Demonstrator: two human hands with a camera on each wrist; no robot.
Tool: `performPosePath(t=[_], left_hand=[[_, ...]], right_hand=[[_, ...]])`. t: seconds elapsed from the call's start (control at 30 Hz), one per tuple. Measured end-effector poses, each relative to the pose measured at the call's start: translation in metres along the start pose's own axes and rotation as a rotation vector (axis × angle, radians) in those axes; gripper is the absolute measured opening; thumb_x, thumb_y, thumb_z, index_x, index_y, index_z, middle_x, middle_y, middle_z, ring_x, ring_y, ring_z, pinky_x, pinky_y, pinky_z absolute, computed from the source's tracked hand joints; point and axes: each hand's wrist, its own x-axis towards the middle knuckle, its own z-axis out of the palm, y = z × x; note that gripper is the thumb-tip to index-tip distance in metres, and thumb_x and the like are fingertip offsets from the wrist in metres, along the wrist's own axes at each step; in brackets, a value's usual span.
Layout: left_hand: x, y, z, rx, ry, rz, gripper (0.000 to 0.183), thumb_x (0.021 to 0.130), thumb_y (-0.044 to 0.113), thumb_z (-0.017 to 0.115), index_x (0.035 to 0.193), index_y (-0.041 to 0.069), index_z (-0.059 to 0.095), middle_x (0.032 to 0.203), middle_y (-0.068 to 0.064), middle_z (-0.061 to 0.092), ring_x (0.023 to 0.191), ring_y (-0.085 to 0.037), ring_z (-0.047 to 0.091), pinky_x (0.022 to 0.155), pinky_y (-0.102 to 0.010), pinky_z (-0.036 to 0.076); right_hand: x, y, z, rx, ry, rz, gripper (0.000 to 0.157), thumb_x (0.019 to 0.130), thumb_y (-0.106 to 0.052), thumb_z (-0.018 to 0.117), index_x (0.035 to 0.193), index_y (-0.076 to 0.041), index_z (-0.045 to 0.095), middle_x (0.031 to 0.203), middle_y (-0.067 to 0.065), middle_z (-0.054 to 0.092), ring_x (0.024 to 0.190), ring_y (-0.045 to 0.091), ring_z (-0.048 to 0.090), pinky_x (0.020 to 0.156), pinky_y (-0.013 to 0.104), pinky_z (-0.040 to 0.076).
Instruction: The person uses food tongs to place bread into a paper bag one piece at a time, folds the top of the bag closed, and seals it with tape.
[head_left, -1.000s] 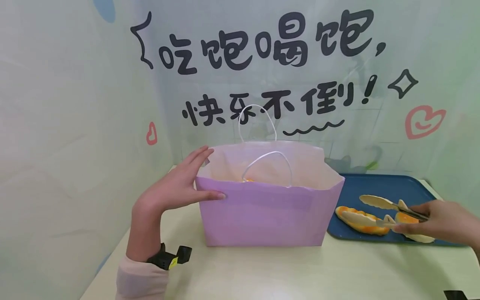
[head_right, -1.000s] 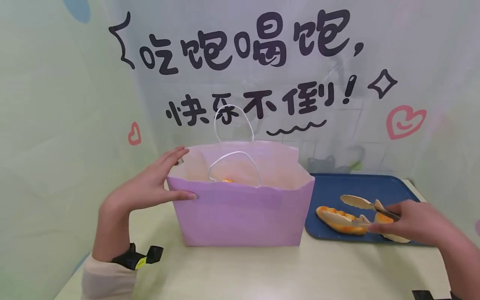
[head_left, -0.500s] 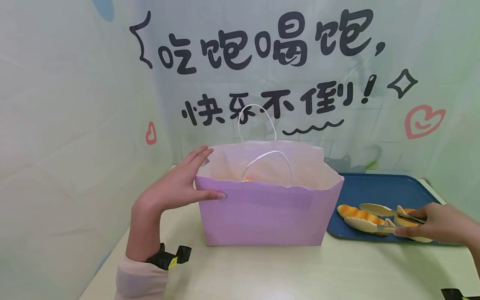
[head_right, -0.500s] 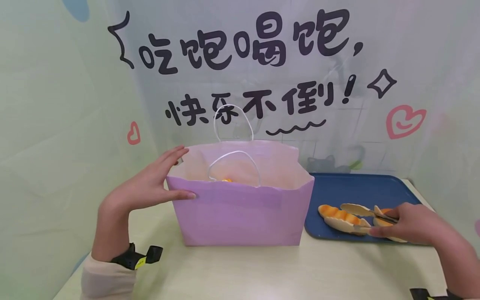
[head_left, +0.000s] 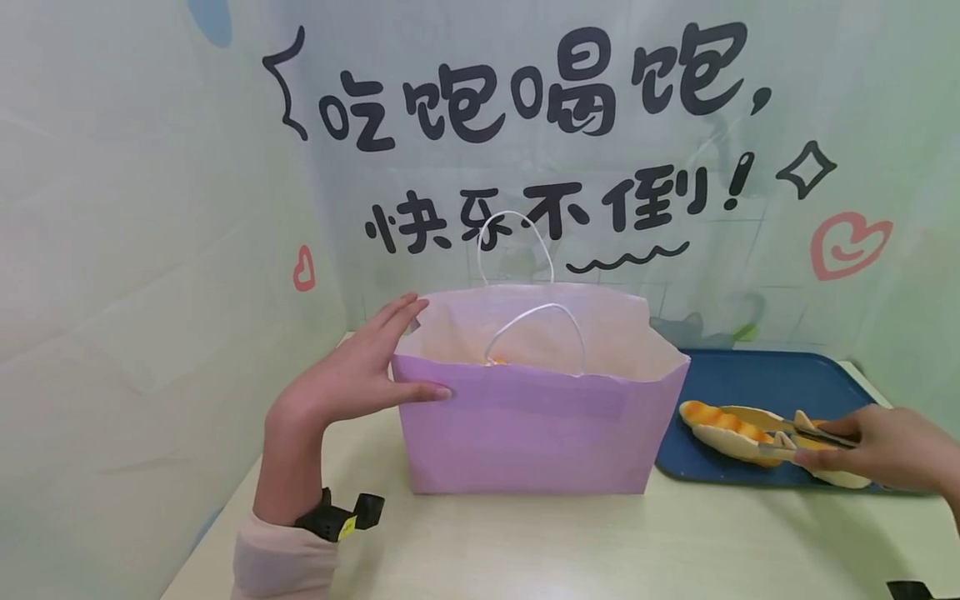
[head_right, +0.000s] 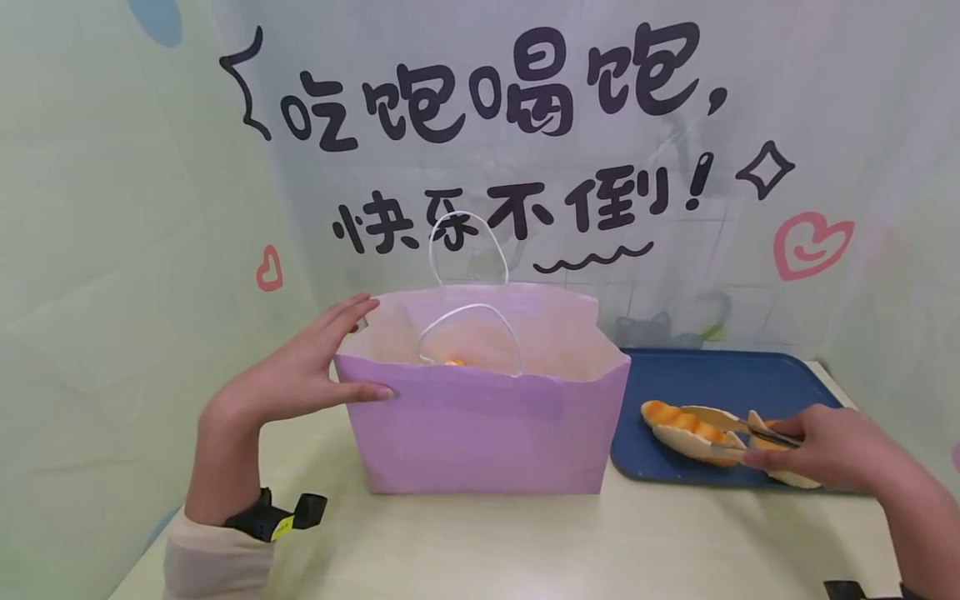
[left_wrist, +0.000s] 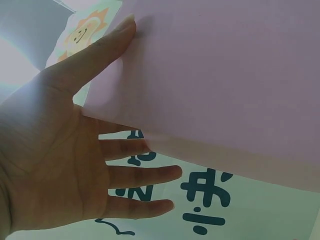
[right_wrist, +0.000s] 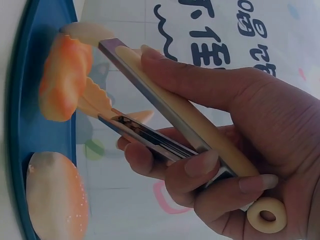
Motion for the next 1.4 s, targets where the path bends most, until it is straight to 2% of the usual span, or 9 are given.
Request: performPosePath(t=[0.17, 0.37, 0.57, 0.73, 0.8, 0.9, 0.97, 1.03, 1.4], left_hand=[[0.0, 0.001, -0.001, -0.004, -0.001, 0.003, 0.118, 0.082, 0.069, 0.082, 0.17, 0.021, 0.02, 0.176, -0.004, 0.014, 0.161, -0.028, 0.018, 0.124, -0.061, 0.028], [0.001, 0.003, -0.003, -0.003, 0.001, 0.01, 0.12, 0.08, 0.07, 0.082, 0.17, 0.019, 0.02, 0.176, -0.005, 0.016, 0.161, -0.028, 0.02, 0.124, -0.059, 0.029], [0.002, 0.004, -0.003, 0.002, 0.006, 0.018, 0.122, 0.079, 0.071, 0.083, 0.17, 0.019, 0.021, 0.176, -0.003, 0.016, 0.161, -0.027, 0.02, 0.125, -0.057, 0.028], [0.002, 0.004, -0.003, 0.002, 0.012, 0.016, 0.121, 0.08, 0.07, 0.083, 0.17, 0.019, 0.021, 0.176, -0.004, 0.016, 0.161, -0.026, 0.02, 0.125, -0.056, 0.029], [0.002, 0.003, -0.003, 0.005, 0.01, 0.012, 0.121, 0.08, 0.071, 0.082, 0.17, 0.019, 0.021, 0.176, -0.004, 0.016, 0.161, -0.025, 0.02, 0.125, -0.055, 0.029], [0.001, 0.002, -0.002, 0.005, 0.006, 0.005, 0.121, 0.08, 0.072, 0.081, 0.17, 0.02, 0.02, 0.176, -0.003, 0.016, 0.161, -0.024, 0.02, 0.125, -0.054, 0.029], [0.001, 0.002, -0.002, 0.002, 0.005, 0.003, 0.121, 0.08, 0.073, 0.081, 0.17, 0.021, 0.02, 0.176, -0.002, 0.016, 0.161, -0.024, 0.02, 0.125, -0.055, 0.03], [0.0, 0.002, -0.002, -0.003, 0.007, 0.001, 0.121, 0.08, 0.073, 0.081, 0.17, 0.021, 0.02, 0.176, -0.001, 0.016, 0.161, -0.024, 0.02, 0.125, -0.055, 0.03], [-0.002, 0.0, 0.0, -0.015, 0.02, 0.008, 0.12, 0.08, 0.071, 0.082, 0.17, 0.021, 0.021, 0.175, -0.005, 0.019, 0.159, -0.027, 0.025, 0.123, -0.057, 0.032]], right_hand=[[-0.004, 0.0, -0.003, 0.029, 0.115, 0.028, 0.093, 0.096, -0.064, 0.068, 0.135, 0.02, 0.057, 0.052, -0.006, 0.034, 0.048, 0.011, 0.028, 0.05, 0.028, 0.028], [-0.013, -0.012, -0.015, 0.084, 0.219, 0.125, 0.103, 0.098, -0.07, 0.06, 0.145, 0.02, 0.043, 0.057, -0.001, 0.039, 0.052, 0.017, 0.033, 0.052, 0.03, 0.027], [-0.022, -0.034, -0.031, 0.211, 0.364, 0.154, 0.095, 0.102, -0.062, 0.061, 0.149, 0.018, 0.04, 0.098, 0.037, 0.067, 0.079, 0.038, 0.06, 0.056, 0.033, 0.04], [-0.031, -0.06, -0.038, 0.327, 0.508, 0.103, 0.081, 0.105, -0.05, 0.064, 0.155, 0.01, 0.042, 0.126, 0.045, 0.061, 0.1, 0.058, 0.061, 0.067, 0.045, 0.053], [-0.035, -0.072, -0.042, 0.347, 0.544, 0.09, 0.077, 0.105, -0.047, 0.065, 0.156, 0.007, 0.043, 0.131, 0.046, 0.057, 0.108, 0.062, 0.058, 0.071, 0.041, 0.052], [-0.04, -0.091, -0.049, 0.369, 0.582, 0.064, 0.073, 0.104, -0.045, 0.068, 0.155, 0.003, 0.047, 0.13, 0.043, 0.06, 0.09, 0.028, 0.07, 0.066, 0.029, 0.048], [-0.042, -0.102, -0.052, 0.373, 0.602, 0.044, 0.071, 0.101, -0.045, 0.071, 0.153, 0.001, 0.052, 0.115, 0.038, 0.069, 0.077, 0.007, 0.061, 0.055, 0.024, 0.035], [-0.043, -0.111, -0.055, 0.378, 0.605, 0.016, 0.07, 0.1, -0.045, 0.074, 0.152, -0.002, 0.055, 0.111, 0.032, 0.073, 0.072, -0.007, 0.045, 0.053, 0.022, 0.035], [-0.033, -0.149, -0.057, 0.463, 0.582, -0.141, 0.062, 0.096, -0.041, 0.08, 0.148, -0.013, 0.063, 0.123, 0.022, 0.074, 0.085, -0.001, 0.053, 0.059, 0.018, 0.044]])
